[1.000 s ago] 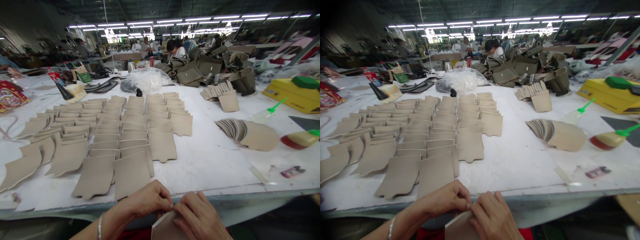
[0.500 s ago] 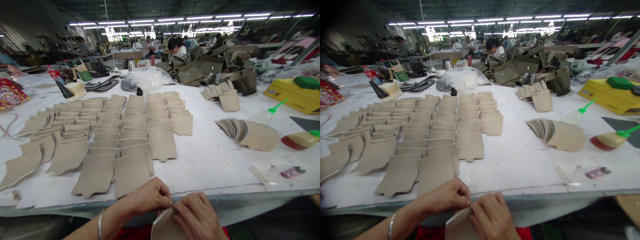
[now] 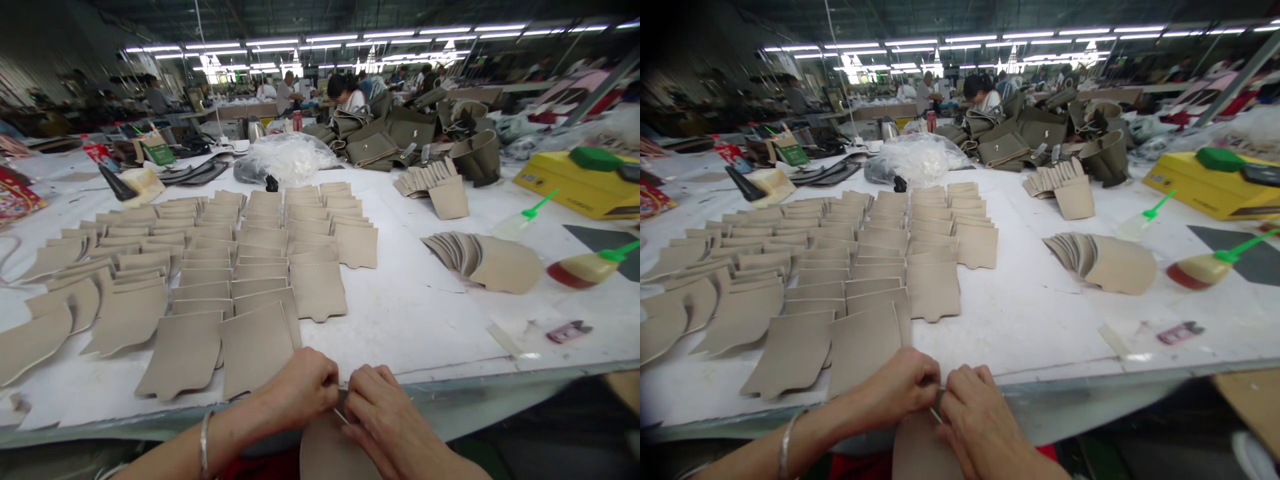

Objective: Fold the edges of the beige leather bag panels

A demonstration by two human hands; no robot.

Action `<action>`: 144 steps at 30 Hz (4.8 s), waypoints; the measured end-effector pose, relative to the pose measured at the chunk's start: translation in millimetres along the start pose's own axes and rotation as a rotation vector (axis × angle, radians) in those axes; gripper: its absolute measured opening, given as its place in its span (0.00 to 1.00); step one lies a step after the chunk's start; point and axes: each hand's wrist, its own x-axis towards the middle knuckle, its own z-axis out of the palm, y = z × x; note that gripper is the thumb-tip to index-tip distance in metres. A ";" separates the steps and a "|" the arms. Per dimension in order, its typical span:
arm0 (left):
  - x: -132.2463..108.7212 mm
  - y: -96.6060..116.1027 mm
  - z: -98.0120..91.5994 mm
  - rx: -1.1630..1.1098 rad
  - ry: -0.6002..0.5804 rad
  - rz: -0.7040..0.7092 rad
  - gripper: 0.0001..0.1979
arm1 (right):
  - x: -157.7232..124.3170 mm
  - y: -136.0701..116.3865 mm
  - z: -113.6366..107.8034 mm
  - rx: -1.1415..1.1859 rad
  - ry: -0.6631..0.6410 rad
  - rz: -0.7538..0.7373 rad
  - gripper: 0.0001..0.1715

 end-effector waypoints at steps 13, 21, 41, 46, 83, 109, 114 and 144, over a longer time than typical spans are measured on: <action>-6.7 -6.6 3.4 -0.346 -0.291 0.131 0.16 | -15.4 -8.1 -40.3 0.412 -0.049 -0.039 0.08; -53.5 -6.1 -0.6 -0.015 -0.089 0.061 0.06 | -27.6 -5.1 -13.4 0.390 -0.038 0.132 0.08; -39.9 -14.3 25.3 0.126 -0.074 0.117 0.11 | -15.4 -8.0 -9.7 0.356 -0.155 0.180 0.11; -35.1 -9.9 39.4 0.246 -0.108 0.101 0.11 | -20.2 -3.6 3.2 0.332 -0.069 0.126 0.10; -39.5 -20.1 57.4 0.305 -0.119 0.106 0.13 | -55.9 14.1 -4.6 0.418 -0.144 0.313 0.09; -28.6 -8.6 67.2 0.128 -0.137 0.069 0.08 | -77.7 19.4 9.8 0.532 -0.045 0.371 0.29; -46.8 -28.2 46.6 -0.228 -0.072 -0.147 0.08 | -82.0 25.2 5.9 0.622 -0.155 0.474 0.25; -39.2 -50.9 64.5 0.004 0.002 0.083 0.19 | -34.8 11.6 69.0 0.344 -0.202 0.259 0.24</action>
